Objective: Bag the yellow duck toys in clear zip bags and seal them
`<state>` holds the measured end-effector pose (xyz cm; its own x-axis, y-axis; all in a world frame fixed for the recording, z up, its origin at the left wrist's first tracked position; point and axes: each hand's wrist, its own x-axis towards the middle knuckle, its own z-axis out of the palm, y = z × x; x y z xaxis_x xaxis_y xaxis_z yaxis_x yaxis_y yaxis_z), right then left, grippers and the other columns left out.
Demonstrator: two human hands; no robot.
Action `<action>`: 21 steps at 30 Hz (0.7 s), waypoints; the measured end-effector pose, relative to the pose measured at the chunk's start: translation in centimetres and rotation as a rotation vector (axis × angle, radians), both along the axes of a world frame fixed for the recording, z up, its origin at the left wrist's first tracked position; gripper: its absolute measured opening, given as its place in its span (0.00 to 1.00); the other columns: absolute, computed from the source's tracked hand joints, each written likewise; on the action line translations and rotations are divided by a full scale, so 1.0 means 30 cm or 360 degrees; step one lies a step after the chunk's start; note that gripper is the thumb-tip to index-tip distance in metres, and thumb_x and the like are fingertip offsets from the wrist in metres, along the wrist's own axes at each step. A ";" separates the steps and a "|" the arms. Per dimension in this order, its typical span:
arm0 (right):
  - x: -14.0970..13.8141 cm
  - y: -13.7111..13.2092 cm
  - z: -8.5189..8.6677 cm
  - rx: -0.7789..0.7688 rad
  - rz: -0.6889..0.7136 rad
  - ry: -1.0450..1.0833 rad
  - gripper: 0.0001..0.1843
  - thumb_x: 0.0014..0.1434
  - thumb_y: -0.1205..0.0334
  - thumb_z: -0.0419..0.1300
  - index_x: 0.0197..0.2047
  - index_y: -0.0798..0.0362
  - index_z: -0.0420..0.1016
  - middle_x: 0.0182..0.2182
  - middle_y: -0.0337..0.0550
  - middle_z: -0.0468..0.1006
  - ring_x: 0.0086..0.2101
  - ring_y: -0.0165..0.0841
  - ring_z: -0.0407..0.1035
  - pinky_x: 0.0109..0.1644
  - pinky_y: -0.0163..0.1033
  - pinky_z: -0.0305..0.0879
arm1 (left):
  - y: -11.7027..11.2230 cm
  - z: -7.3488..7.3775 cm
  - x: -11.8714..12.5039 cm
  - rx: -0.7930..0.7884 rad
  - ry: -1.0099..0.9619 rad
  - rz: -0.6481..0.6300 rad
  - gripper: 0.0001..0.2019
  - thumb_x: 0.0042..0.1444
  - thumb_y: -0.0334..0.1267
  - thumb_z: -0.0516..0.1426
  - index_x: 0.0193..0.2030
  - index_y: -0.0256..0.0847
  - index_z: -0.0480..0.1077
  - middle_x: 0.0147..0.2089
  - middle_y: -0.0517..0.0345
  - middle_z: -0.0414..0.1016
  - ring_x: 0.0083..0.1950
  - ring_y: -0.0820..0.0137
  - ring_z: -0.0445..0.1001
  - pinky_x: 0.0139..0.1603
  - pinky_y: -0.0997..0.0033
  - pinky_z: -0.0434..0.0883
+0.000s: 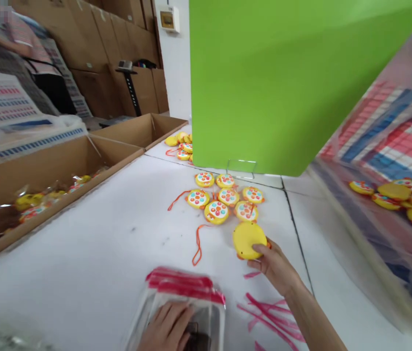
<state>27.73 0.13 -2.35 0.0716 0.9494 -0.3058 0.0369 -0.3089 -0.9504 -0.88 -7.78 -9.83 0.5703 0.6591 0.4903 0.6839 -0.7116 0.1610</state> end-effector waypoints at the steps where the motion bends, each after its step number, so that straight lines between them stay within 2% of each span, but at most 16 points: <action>1: -0.038 -0.037 0.003 -0.0025 0.0040 0.0158 0.17 0.55 0.58 0.58 0.48 0.53 0.67 0.40 0.46 0.75 0.37 0.37 0.72 0.36 0.39 0.71 | -0.005 0.016 0.005 -0.0099 -0.0011 0.0002 0.13 0.58 0.29 0.46 0.46 0.37 0.67 0.39 0.52 0.72 0.38 0.64 0.68 0.39 0.65 0.66; 4: -0.129 -0.111 0.008 -0.0082 0.0046 0.0566 0.17 0.52 0.63 0.64 0.45 0.51 0.69 0.38 0.41 0.74 0.36 0.32 0.70 0.31 0.32 0.68 | -0.019 0.058 0.019 -0.0407 -0.0016 -0.0013 0.11 0.57 0.26 0.46 0.41 0.37 0.68 0.35 0.53 0.69 0.37 0.64 0.65 0.38 0.63 0.67; 7: -0.189 -0.145 0.011 -0.0117 0.0035 0.0674 0.17 0.52 0.64 0.65 0.46 0.52 0.70 0.38 0.41 0.74 0.35 0.30 0.68 0.33 0.31 0.67 | -0.022 0.085 0.033 -0.0592 -0.0015 0.0052 0.07 0.57 0.27 0.49 0.33 0.38 0.68 0.44 0.51 0.68 0.46 0.62 0.64 0.47 0.59 0.66; 9: -0.222 -0.161 0.010 -0.0114 0.0034 0.0728 0.16 0.54 0.62 0.63 0.47 0.53 0.70 0.42 0.44 0.74 0.40 0.33 0.68 0.39 0.33 0.67 | -0.022 0.094 0.039 -0.0575 0.0015 0.0078 0.07 0.57 0.27 0.50 0.34 0.37 0.68 0.49 0.50 0.66 0.52 0.61 0.62 0.52 0.57 0.64; 12: -0.265 -0.191 0.001 -0.0143 -0.0011 0.0804 0.17 0.57 0.59 0.60 0.50 0.51 0.68 0.47 0.44 0.71 0.45 0.36 0.66 0.43 0.37 0.67 | -0.026 0.102 0.039 -0.0605 0.0095 0.0007 0.10 0.58 0.27 0.49 0.44 0.38 0.67 0.47 0.52 0.67 0.50 0.63 0.63 0.53 0.60 0.64; 14: -0.288 -0.214 -0.007 -0.0209 -0.0074 0.0774 0.20 0.57 0.57 0.60 0.52 0.47 0.65 0.50 0.43 0.69 0.46 0.37 0.65 0.40 0.37 0.68 | -0.030 0.106 0.039 -0.0661 0.0123 -0.0050 0.14 0.59 0.28 0.49 0.51 0.38 0.63 0.48 0.52 0.67 0.50 0.64 0.63 0.54 0.61 0.63; 16: -0.303 -0.237 -0.010 -0.0257 -0.0120 0.0661 0.23 0.57 0.54 0.60 0.54 0.45 0.63 0.52 0.42 0.66 0.46 0.38 0.64 0.36 0.37 0.70 | -0.034 0.109 0.041 -0.0682 0.0123 -0.0061 0.16 0.60 0.29 0.49 0.55 0.38 0.60 0.51 0.51 0.66 0.52 0.63 0.62 0.56 0.61 0.61; 18: -0.309 -0.259 -0.007 -0.0268 -0.0125 0.0489 0.27 0.55 0.50 0.60 0.56 0.44 0.61 0.53 0.42 0.65 0.46 0.40 0.64 0.32 0.36 0.70 | -0.035 0.107 0.047 -0.0668 0.0116 -0.0040 0.14 0.60 0.30 0.48 0.53 0.38 0.62 0.50 0.52 0.66 0.51 0.63 0.62 0.56 0.60 0.60; 21: -0.301 -0.289 0.009 -0.0240 -0.0025 0.0209 0.31 0.53 0.47 0.60 0.58 0.45 0.58 0.53 0.43 0.65 0.46 0.41 0.64 0.31 0.36 0.70 | -0.033 0.106 0.055 -0.0646 0.0201 0.0004 0.09 0.59 0.30 0.49 0.45 0.39 0.65 0.43 0.54 0.68 0.46 0.62 0.63 0.53 0.56 0.60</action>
